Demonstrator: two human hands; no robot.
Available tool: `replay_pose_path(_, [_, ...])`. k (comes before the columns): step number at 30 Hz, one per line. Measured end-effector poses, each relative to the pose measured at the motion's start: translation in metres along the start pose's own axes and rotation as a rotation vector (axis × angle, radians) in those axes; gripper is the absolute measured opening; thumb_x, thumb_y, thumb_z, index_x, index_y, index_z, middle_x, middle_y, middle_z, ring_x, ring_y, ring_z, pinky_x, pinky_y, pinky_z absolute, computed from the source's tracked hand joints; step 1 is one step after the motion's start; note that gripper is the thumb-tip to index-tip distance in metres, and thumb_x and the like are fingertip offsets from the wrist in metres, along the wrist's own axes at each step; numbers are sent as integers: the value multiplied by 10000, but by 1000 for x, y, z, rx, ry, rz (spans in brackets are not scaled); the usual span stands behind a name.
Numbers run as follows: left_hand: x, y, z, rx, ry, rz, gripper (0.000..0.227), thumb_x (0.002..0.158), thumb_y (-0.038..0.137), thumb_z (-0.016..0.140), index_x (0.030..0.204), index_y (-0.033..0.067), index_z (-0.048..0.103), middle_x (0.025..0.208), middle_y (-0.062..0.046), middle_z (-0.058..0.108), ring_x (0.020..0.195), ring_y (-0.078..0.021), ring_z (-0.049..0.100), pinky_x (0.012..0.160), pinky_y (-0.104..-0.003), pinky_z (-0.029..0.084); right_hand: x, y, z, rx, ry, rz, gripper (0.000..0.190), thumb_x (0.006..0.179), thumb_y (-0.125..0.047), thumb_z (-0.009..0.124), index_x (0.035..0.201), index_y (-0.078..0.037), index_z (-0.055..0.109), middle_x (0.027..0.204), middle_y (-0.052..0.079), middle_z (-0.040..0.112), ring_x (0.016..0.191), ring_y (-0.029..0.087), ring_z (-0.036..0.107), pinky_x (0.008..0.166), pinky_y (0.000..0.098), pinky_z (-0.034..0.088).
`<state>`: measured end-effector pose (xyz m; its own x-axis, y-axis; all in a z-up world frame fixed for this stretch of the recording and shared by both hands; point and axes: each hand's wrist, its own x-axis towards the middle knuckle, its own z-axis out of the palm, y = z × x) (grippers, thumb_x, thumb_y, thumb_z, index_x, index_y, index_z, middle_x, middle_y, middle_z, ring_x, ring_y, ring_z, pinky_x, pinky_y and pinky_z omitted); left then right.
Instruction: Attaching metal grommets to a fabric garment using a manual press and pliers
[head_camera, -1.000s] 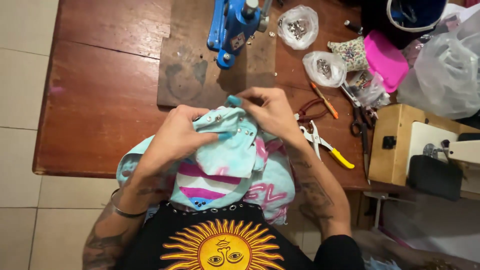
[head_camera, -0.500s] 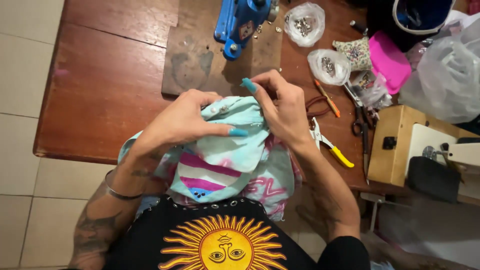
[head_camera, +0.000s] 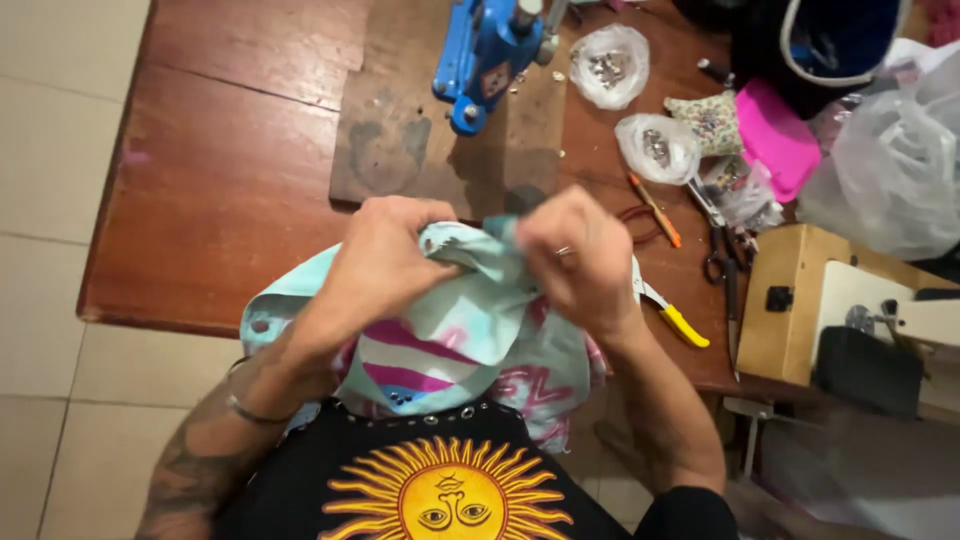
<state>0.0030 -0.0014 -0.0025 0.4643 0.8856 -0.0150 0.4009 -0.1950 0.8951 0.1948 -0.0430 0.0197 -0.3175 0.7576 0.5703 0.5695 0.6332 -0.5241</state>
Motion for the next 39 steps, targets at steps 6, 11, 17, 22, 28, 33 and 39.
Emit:
replay_pose_path(6, [-16, -8, 14, 118, 325, 421, 262, 556, 33, 631, 729, 221, 571, 634, 59, 523, 626, -168, 564, 661, -241, 420, -21, -26, 10, -61, -4, -444, 173, 837, -123, 527, 749, -72, 667, 706, 68, 633, 615, 195, 572, 665, 395, 550])
replay_pose_path(11, [-20, -12, 24, 246, 521, 674, 193, 670, 13, 627, 740, 188, 586, 612, 33, 480, 560, -159, 509, 665, -277, 423, -29, -26, -2, 126, 140, -180, 155, 795, 1, 520, 693, -24, 634, 627, 99, 602, 546, 272, 584, 579, 432, 558])
replay_pose_path(17, [-24, -7, 24, 336, 709, 950, 216, 841, 55, 479, 663, 94, 597, 595, -45, 499, 459, -174, 450, 576, -307, 443, -2, -41, 6, -49, 386, -42, 67, 742, -33, 655, 705, 23, 650, 664, 138, 587, 590, 252, 574, 724, 442, 543])
replay_pose_path(22, [-26, -14, 28, 432, 792, 993, 256, 862, 55, 449, 647, 90, 583, 584, -48, 491, 432, -148, 426, 570, -304, 431, -11, -49, 29, -124, 419, -46, 66, 786, 56, 546, 811, 68, 606, 739, 185, 622, 622, 330, 626, 718, 554, 512])
replay_pose_path(28, [-25, -12, 29, 365, 802, 954, 258, 853, 45, 417, 636, 81, 551, 563, -44, 473, 428, -143, 410, 576, -298, 437, -33, -37, 55, -539, 728, -382, 99, 808, -117, 560, 766, -96, 473, 458, 60, 535, 384, 180, 473, 496, 337, 525])
replay_pose_path(33, [-20, -5, 24, 355, 791, 906, 234, 854, 42, 416, 663, 62, 550, 567, -53, 479, 433, -151, 411, 535, -307, 418, -60, -27, 45, -167, 276, -198, 80, 799, -50, 569, 734, -31, 612, 675, 47, 603, 590, 193, 573, 726, 518, 512])
replay_pose_path(39, [-22, -11, 29, 129, 710, 574, 77, 788, 107, 591, 728, 78, 552, 624, -22, 481, 528, -217, 465, 569, -296, 439, -71, -18, 46, -6, 316, -9, 177, 760, -85, 577, 589, -40, 586, 567, 73, 584, 555, 281, 610, 614, 441, 542])
